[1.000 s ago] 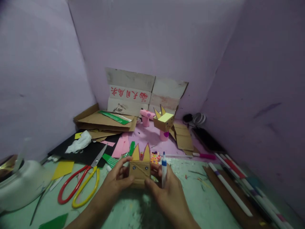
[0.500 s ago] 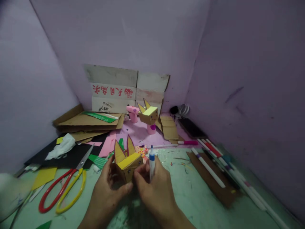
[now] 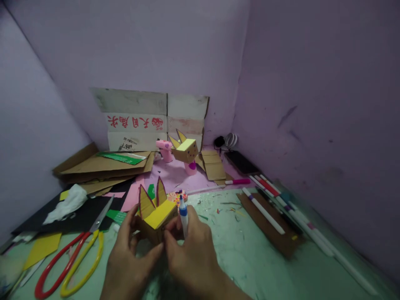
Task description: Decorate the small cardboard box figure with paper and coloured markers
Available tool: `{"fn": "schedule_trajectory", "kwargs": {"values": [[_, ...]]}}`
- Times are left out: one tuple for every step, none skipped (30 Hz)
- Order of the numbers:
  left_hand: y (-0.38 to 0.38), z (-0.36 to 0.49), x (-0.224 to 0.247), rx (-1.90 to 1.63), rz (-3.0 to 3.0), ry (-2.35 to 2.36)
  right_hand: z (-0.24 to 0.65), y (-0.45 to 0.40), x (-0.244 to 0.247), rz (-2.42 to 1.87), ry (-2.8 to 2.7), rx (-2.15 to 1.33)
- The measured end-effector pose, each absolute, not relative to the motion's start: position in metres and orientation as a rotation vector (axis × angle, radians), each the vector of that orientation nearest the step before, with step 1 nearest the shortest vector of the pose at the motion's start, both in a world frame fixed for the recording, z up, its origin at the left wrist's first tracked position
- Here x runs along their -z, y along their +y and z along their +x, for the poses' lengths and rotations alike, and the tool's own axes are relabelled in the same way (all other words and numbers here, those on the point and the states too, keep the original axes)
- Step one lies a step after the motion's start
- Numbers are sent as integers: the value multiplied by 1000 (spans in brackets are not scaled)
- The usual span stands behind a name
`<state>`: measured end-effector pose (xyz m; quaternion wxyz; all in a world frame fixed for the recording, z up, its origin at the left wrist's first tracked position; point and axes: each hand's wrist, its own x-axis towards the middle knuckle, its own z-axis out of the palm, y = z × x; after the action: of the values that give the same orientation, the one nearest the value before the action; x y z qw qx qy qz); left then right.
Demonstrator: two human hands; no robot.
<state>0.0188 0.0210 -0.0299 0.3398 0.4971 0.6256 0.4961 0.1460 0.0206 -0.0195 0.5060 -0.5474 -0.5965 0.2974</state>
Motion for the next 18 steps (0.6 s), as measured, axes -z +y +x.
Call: {"fn": "schedule_trajectory", "kwargs": {"values": [[21, 19, 30, -1297, 1304, 1634, 146, 21, 20, -1314, -1435, -730], [21, 19, 31, -1305, 1317, 1646, 145, 21, 20, -1310, -1424, -742], [21, 19, 31, -1314, 1328, 1660, 145, 22, 20, -1306, -1410, -753], [21, 19, 31, -1321, 1334, 1678, 144, 22, 20, -1298, -1401, -768], [21, 19, 32, -1325, 1335, 1695, 144, 23, 20, -1295, -1390, -785], [21, 20, 32, -1328, 1333, 1709, 143, 23, 19, -1295, -1381, -800], [20, 20, 32, -1330, 1330, 1722, 143, 23, 19, -1297, -1370, -809], [20, 20, 32, -1331, 1329, 1732, 142, 23, 19, -1303, -1359, -811], [20, 21, 32, -1334, 1334, 1738, 142, 22, 19, -1309, -1353, -808], [20, 21, 31, -1337, 1341, 1744, 142, 22, 19, -1319, -1345, -796], [19, 22, 31, -1339, 1348, 1748, 141, 22, 19, -1329, -1343, -782], [19, 22, 31, -1341, 1351, 1749, 141, 22, 19, -1338, -1346, -769], [20, 22, 31, -1341, 1346, 1747, 141, 23, 19, -1351, -1349, -757], [20, 22, 31, -1344, 1336, 1739, 141, 23, 19, -1364, -1356, -743], [20, 23, 31, -1349, 1325, 1725, 141, 24, 18, -1377, -1366, -727], [20, 23, 31, -1355, 1317, 1707, 141, 24, 18, -1387, -1376, -710], [20, 23, 31, -1361, 1311, 1690, 142, 25, 17, -1392, -1385, -691], [20, 23, 31, -1364, 1306, 1677, 141, 25, 16, -1395, -1390, -670]]}}
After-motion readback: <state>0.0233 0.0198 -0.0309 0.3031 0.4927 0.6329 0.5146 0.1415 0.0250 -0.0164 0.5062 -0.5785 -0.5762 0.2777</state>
